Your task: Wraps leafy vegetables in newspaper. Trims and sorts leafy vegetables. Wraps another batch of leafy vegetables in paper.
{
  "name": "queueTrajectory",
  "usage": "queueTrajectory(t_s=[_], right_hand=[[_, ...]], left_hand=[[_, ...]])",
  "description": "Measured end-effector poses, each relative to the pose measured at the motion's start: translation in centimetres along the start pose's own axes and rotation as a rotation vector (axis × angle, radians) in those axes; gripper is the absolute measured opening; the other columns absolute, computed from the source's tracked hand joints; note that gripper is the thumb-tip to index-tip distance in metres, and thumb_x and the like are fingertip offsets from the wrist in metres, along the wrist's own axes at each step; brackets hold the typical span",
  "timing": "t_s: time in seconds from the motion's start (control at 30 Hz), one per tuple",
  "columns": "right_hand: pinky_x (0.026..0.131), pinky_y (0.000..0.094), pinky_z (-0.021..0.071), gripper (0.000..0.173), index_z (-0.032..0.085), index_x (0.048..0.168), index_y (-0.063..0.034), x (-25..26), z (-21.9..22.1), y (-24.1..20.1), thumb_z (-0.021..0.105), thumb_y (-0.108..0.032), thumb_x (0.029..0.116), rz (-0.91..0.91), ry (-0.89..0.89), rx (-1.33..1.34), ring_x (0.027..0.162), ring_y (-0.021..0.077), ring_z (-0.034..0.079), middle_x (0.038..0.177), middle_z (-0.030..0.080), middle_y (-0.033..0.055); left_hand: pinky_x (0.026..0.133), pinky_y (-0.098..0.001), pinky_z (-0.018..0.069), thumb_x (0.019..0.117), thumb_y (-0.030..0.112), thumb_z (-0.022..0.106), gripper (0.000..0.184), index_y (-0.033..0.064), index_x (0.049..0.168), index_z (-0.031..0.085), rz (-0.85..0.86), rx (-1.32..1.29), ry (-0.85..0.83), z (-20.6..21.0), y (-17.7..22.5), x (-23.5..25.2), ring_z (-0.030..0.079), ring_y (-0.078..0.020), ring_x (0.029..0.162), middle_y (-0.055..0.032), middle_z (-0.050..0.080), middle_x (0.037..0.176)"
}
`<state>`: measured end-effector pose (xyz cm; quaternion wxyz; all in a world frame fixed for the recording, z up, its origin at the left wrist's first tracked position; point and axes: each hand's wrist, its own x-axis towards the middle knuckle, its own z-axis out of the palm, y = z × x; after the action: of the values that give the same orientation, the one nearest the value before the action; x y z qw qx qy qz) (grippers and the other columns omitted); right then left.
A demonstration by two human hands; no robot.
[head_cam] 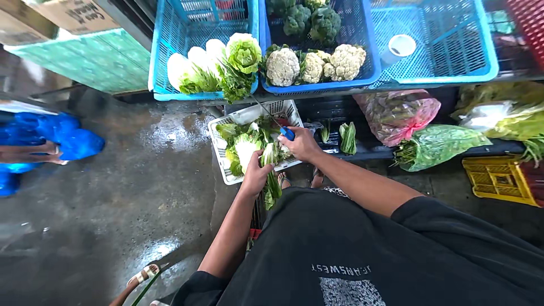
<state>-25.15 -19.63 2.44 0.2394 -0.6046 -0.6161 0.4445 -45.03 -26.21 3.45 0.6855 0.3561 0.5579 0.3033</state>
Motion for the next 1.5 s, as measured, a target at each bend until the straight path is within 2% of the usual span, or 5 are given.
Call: queueTrajectory(t_s=[0.17,0.53,0.87,1.17,1.5], right_hand=[[0.066,0.0467,0.0547,0.033,0.071,0.091,-0.0087,0.3,0.0,0.8,0.074,-0.042,0.0943,-0.070,0.001,-0.104,0.068,0.0199,0.064,0.073,0.066,0.0059],[0.077,0.0472,0.0596,0.017,0.074,0.095,-0.0052,-0.8,-3.0,4.9,0.073,-0.021,0.0907,-0.186,0.143,-0.002,0.080,0.0211,0.070,0.088,0.073,0.0084],[0.086,0.0599,0.0547,0.038,0.073,0.107,-0.0044,-20.4,-14.6,24.7,0.065,-0.040,0.0954,0.683,0.106,-0.147,0.092,0.0349,0.070,0.095,0.072,0.0179],[0.071,0.0598,0.0531,0.023,0.073,0.096,-0.0011,-32.8,-18.4,30.1,0.072,-0.024,0.0937,1.034,0.330,-0.121,0.074,0.0320,0.067,0.078,0.068,0.0168],[0.060,0.0467,0.0471,0.020,0.071,0.085,-0.0029,-38.0,-19.5,34.5,0.075,-0.022,0.0907,1.132,0.392,-0.039,0.059,0.0178,0.057,0.066,0.062,0.0075]], left_hand=[[0.068,-0.0371,0.0622,0.0971,0.004,0.060,0.046,0.0034,0.140,0.045,-0.020,-0.066,-0.001,-0.9,0.1,-0.1,0.070,-0.0254,0.075,-0.0195,0.068,0.106],[0.068,-0.0396,0.0625,0.0977,0.011,0.056,0.048,0.0029,0.143,0.043,-0.040,-0.032,0.008,2.2,0.3,2.6,0.071,-0.0278,0.077,-0.0211,0.069,0.109],[0.096,-0.0464,0.0565,0.0933,0.010,0.070,0.061,0.0020,0.148,0.044,-0.213,0.380,-0.115,19.9,-8.4,17.3,0.066,-0.0286,0.112,-0.0219,0.065,0.126],[0.104,-0.0618,0.0489,0.0869,0.040,0.079,0.092,0.0136,0.160,0.030,-0.256,0.760,-0.086,37.2,-20.0,33.9,0.057,-0.0415,0.130,-0.0244,0.054,0.145],[0.104,-0.0553,0.0509,0.0917,0.039,0.074,0.069,0.0003,0.144,0.050,-0.567,0.808,0.485,34.1,-22.3,37.2,0.057,-0.0398,0.129,-0.0268,0.055,0.141]])
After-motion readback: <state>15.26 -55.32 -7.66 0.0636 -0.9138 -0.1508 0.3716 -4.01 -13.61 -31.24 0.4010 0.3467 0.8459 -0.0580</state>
